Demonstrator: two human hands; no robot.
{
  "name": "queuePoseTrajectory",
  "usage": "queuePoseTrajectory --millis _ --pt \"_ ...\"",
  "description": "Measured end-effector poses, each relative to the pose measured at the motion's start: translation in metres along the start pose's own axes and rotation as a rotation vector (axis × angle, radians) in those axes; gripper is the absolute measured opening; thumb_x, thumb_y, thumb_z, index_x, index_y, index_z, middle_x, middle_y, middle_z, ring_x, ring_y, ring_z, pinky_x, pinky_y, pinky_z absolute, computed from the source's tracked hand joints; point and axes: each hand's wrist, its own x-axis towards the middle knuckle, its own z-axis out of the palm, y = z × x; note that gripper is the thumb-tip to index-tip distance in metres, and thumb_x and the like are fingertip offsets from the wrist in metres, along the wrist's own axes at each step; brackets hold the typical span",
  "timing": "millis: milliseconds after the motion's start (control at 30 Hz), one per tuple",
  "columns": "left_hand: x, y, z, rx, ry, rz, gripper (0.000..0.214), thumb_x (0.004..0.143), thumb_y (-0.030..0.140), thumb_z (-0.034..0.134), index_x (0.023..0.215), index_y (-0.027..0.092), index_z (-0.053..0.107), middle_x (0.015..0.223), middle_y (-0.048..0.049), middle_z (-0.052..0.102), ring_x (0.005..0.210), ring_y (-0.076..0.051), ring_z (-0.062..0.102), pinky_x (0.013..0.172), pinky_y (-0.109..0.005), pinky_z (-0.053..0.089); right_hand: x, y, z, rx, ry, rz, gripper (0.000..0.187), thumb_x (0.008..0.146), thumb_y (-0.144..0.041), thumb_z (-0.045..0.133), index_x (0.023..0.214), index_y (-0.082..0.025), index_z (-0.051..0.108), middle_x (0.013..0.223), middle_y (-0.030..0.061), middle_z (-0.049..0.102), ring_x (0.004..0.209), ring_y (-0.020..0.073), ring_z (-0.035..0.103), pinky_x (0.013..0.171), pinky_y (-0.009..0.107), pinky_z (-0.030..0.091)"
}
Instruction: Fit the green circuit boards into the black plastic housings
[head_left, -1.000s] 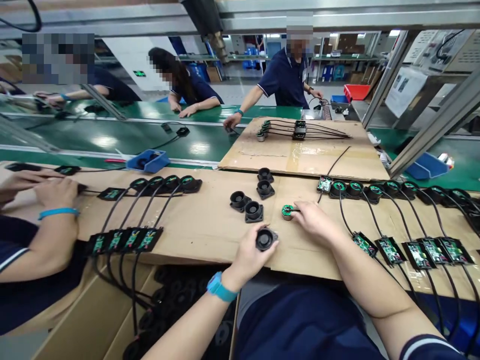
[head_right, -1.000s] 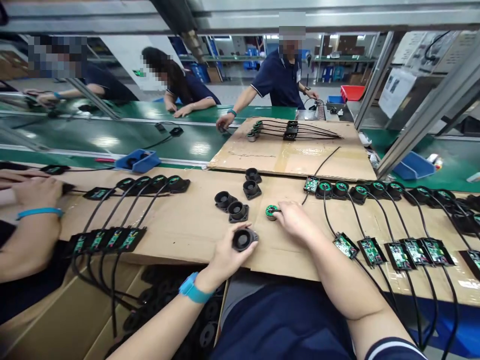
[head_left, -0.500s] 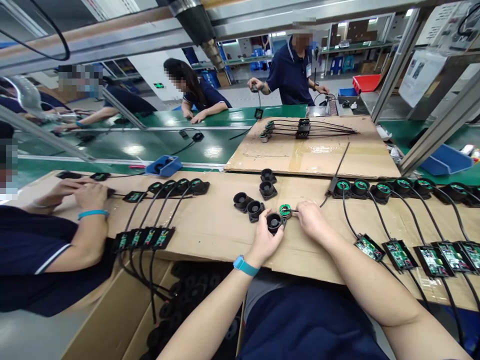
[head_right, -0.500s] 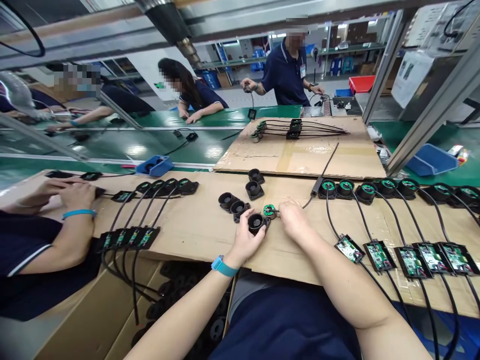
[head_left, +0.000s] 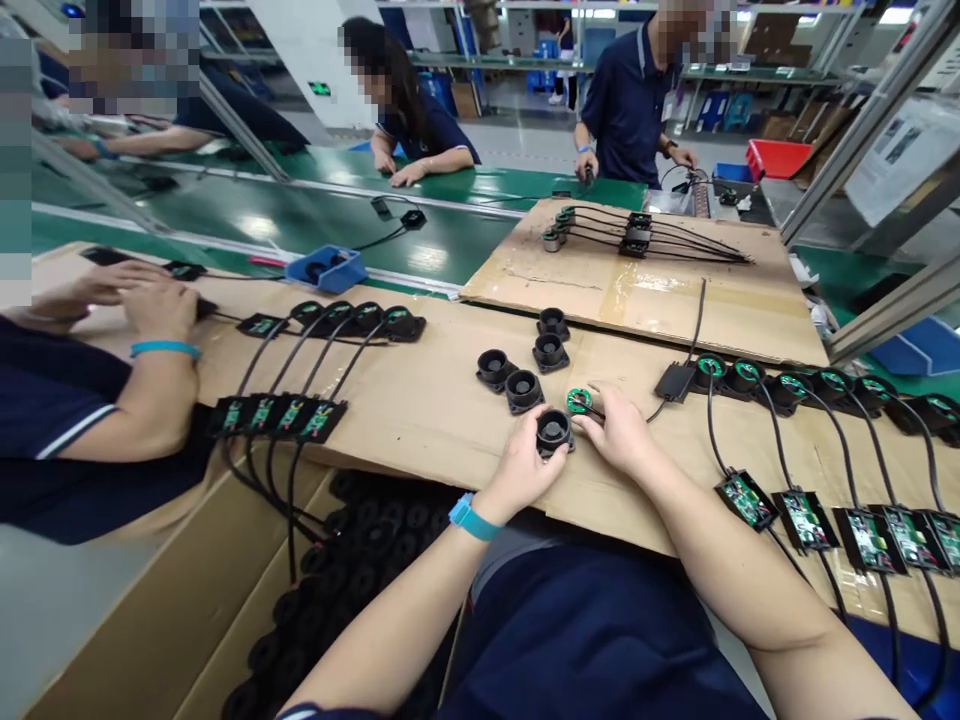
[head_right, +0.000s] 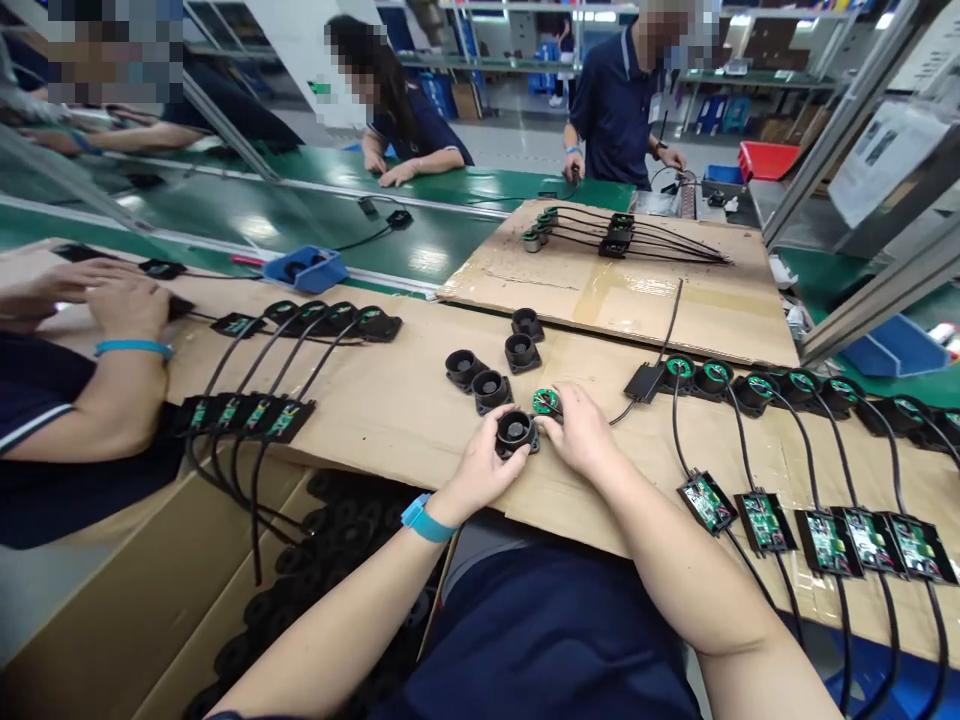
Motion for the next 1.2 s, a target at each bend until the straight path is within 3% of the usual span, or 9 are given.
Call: queuePoseTrajectory --millis 100,200,333,433,567,667,733,867,1200 --pt "0.000 0.001 0.000 -0.055 0.004 -0.025 0.056 0.087 0.027 0.069 0.137 0.020 0.046 0.133 -0.0143 0.061 0.128 -0.029 0.059 0.111 -0.048 0.047 0.008 0.002 0.011 0.013 -0.063 -0.100 0.042 0.095 -0.024 0.062 0.137 -0.019 0.058 0.150 0.0159 0.053 0.138 0.0286 0.053 0.114 0.046 0.046" --pt "0.003 0.000 0.002 -0.082 0.041 -0.052 0.051 0.085 0.031 0.074 0.129 0.021 0.052 0.126 -0.0117 0.064 0.121 -0.028 0.062 0.108 -0.047 0.049 0.017 0.007 0.020 0.047 -0.037 -0.144 0.029 0.096 -0.020 0.058 0.124 -0.018 0.066 0.140 0.0148 0.062 0.131 0.0263 0.059 0.113 0.044 0.048" --pt "0.005 0.000 0.001 -0.082 0.008 -0.070 0.048 0.085 0.033 0.075 0.126 0.021 0.053 0.122 -0.0108 0.066 0.119 -0.028 0.063 0.105 -0.046 0.050 0.022 0.009 0.025 0.085 0.016 -0.111 0.025 0.093 -0.018 0.062 0.117 -0.018 0.068 0.124 0.0131 0.070 0.123 0.0253 0.064 0.107 0.041 0.051" --pt "0.009 0.005 -0.001 -0.060 -0.016 -0.084 0.046 0.085 0.033 0.074 0.124 0.021 0.052 0.118 -0.0095 0.066 0.113 -0.026 0.065 0.100 -0.044 0.052 0.024 0.008 0.022 0.083 0.013 -0.035 0.032 0.091 -0.019 0.066 0.123 -0.016 0.067 0.119 0.0132 0.072 0.112 0.0256 0.069 0.101 0.041 0.055" --pt "0.026 0.016 0.006 -0.035 0.024 -0.089 0.045 0.083 0.031 0.076 0.121 0.021 0.053 0.114 -0.0083 0.068 0.107 -0.026 0.067 0.096 -0.043 0.054 0.015 0.008 0.003 0.123 0.238 0.050 0.048 0.090 -0.026 0.069 0.137 -0.016 0.062 0.118 0.0132 0.073 0.105 0.0245 0.070 0.099 0.040 0.055" --pt "0.044 0.018 0.022 -0.028 0.056 -0.022 0.044 0.083 0.029 0.076 0.120 0.021 0.055 0.115 -0.0088 0.069 0.110 -0.027 0.067 0.098 -0.045 0.054 -0.002 0.004 -0.016 0.173 0.476 0.038 0.051 0.095 -0.036 0.066 0.140 -0.015 0.060 0.096 0.0077 0.074 0.081 0.0186 0.069 0.086 0.033 0.059" --pt "0.054 0.015 0.034 -0.038 0.097 0.040 0.044 0.082 0.025 0.076 0.122 0.021 0.056 0.118 -0.0098 0.069 0.112 -0.028 0.066 0.101 -0.046 0.053 -0.012 0.000 -0.024 0.186 0.544 0.006 0.052 0.095 -0.039 0.065 0.140 -0.014 0.061 0.085 0.0050 0.072 0.072 0.0167 0.066 0.078 0.031 0.059" --pt "0.059 0.005 0.048 -0.035 0.185 0.132 0.052 0.081 0.021 0.077 0.128 0.020 0.055 0.123 -0.0114 0.067 0.116 -0.028 0.065 0.104 -0.047 0.053 -0.018 -0.007 -0.020 0.195 0.512 -0.079 0.049 0.096 -0.038 0.065 0.138 -0.013 0.063 0.088 0.0073 0.074 0.075 0.0180 0.069 0.081 0.031 0.061" --pt "0.055 0.006 0.045 -0.044 0.234 0.291 0.050 0.087 0.019 0.070 0.133 0.020 0.052 0.129 -0.0137 0.064 0.122 -0.027 0.061 0.109 -0.048 0.052 -0.014 -0.007 0.002 0.107 0.443 -0.176 0.050 0.097 -0.032 0.066 0.143 -0.013 0.058 0.119 0.0152 0.074 0.104 0.0255 0.073 0.096 0.038 0.061"
